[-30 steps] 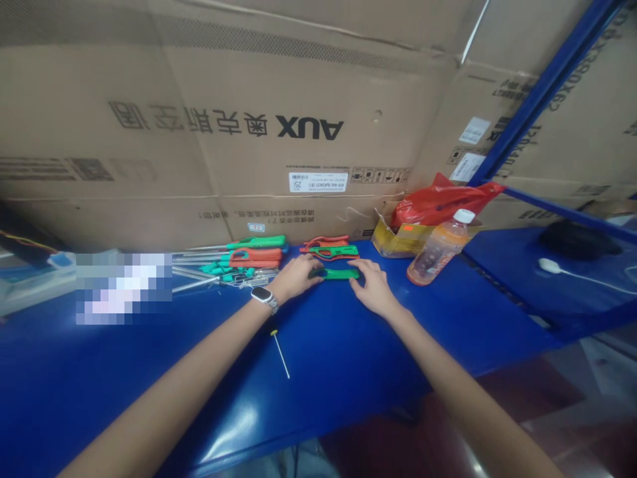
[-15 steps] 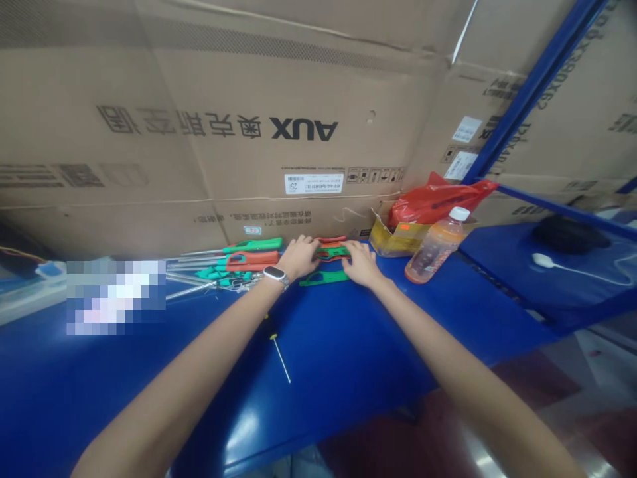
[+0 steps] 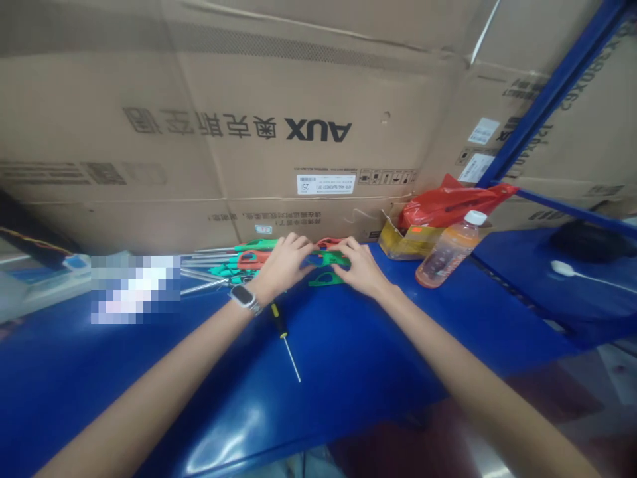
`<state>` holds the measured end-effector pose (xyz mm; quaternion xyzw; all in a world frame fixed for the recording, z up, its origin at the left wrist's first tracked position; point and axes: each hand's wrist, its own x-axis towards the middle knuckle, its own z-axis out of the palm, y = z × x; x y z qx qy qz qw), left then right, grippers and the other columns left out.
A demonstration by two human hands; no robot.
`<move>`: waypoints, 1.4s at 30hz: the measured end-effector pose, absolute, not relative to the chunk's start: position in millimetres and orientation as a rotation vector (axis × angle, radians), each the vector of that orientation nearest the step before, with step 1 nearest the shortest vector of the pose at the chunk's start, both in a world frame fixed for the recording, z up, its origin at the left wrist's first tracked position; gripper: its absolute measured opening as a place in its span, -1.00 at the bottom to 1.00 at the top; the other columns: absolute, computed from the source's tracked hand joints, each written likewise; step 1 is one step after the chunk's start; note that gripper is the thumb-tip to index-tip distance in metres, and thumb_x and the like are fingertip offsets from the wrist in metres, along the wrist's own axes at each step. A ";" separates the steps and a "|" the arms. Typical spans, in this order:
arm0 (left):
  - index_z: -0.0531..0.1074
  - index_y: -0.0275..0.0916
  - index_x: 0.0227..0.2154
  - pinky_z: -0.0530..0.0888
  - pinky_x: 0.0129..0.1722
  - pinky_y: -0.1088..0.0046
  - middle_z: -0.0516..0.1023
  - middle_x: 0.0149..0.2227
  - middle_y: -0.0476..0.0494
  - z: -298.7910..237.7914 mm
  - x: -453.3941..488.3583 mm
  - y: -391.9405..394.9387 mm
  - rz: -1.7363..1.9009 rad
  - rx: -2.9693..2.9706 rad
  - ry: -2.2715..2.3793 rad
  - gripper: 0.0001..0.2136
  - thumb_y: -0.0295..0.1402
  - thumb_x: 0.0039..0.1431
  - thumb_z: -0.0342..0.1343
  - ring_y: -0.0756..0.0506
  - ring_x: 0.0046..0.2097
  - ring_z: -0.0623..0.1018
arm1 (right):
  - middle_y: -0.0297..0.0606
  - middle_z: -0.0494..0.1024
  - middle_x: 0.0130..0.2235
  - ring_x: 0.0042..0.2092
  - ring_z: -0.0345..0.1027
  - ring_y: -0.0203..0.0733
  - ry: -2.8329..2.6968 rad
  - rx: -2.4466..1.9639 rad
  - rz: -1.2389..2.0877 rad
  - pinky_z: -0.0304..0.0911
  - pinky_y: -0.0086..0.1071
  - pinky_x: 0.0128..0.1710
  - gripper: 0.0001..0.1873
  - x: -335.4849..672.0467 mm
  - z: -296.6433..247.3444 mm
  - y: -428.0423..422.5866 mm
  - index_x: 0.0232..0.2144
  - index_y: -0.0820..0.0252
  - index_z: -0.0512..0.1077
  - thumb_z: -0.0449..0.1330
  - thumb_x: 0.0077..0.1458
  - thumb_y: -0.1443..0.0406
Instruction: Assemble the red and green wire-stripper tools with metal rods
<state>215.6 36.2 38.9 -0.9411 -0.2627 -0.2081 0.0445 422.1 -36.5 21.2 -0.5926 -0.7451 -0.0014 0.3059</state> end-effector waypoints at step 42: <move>0.39 -0.21 -0.06 0.48 -0.14 0.26 0.41 -0.07 -0.21 16.8 48.1 33.9 -0.943 -2.722 -1.186 -0.78 -0.49 0.31 -0.07 -0.14 -0.16 0.52 | -0.17 0.50 -0.10 -0.03 0.31 0.05 -1.801 -1.519 0.156 0.19 -0.11 -0.05 -0.75 272.0 -10.8 -19.7 -0.12 0.06 0.49 0.22 0.11 0.27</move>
